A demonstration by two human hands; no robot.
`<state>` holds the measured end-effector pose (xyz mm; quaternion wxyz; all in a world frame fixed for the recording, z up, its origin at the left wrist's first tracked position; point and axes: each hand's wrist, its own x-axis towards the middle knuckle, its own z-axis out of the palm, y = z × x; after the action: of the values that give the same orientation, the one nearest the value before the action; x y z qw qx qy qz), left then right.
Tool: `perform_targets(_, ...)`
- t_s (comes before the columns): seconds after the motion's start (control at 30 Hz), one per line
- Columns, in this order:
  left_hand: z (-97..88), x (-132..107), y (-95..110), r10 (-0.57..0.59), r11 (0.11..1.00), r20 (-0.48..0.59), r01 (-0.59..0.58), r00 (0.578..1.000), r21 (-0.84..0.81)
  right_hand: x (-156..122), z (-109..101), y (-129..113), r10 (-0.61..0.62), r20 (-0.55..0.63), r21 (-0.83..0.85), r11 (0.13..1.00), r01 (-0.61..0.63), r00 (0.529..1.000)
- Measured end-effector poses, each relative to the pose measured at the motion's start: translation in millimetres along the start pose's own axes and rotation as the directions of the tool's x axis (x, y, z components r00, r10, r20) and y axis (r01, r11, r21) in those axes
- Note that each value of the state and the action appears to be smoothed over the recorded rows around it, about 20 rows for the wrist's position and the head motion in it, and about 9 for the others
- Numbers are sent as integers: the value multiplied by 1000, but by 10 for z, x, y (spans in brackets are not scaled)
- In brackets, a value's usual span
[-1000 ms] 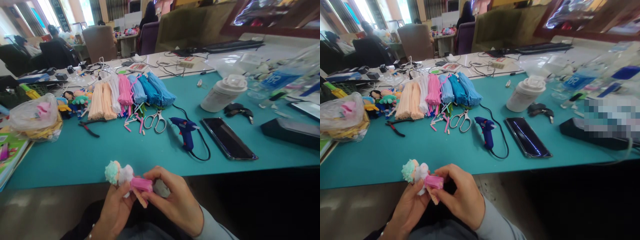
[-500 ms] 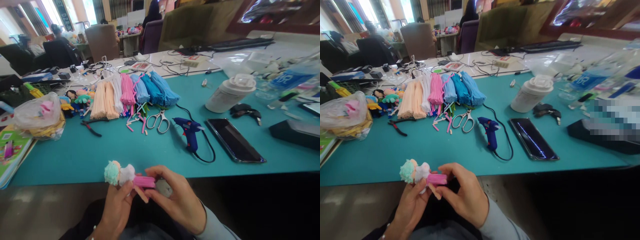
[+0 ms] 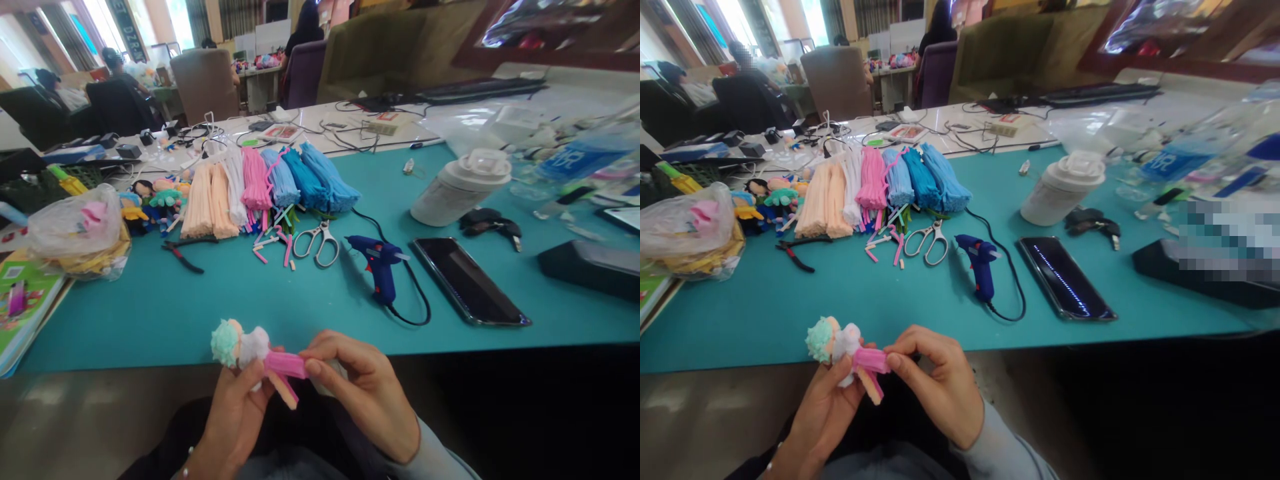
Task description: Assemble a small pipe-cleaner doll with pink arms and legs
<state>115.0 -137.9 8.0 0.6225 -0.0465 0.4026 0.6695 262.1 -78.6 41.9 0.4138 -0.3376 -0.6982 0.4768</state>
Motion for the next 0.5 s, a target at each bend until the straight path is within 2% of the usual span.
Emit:
perform_targets(0.17, 50, -9, -7, -88, 995, -6, 87, 996, -49, -16, -53, -27, 77, -23, -24, 997, -78, 997)
perform_targets(0.33, 74, 33, 27, -50, 998, 21, 51, 999, -34, -158, -292, -9, 193, -125, -126, 970, -209, 973)
perform_targets(0.4, 79, 57, 58, -20, 1000, 43, 20, 999, -5, -274, -423, 36, 251, -156, -224, 933, -281, 955)
perform_targets(0.5, 88, 93, 105, 20, 999, 87, -24, 996, 38, -538, -633, 198, 325, -170, -418, 831, -367, 930)
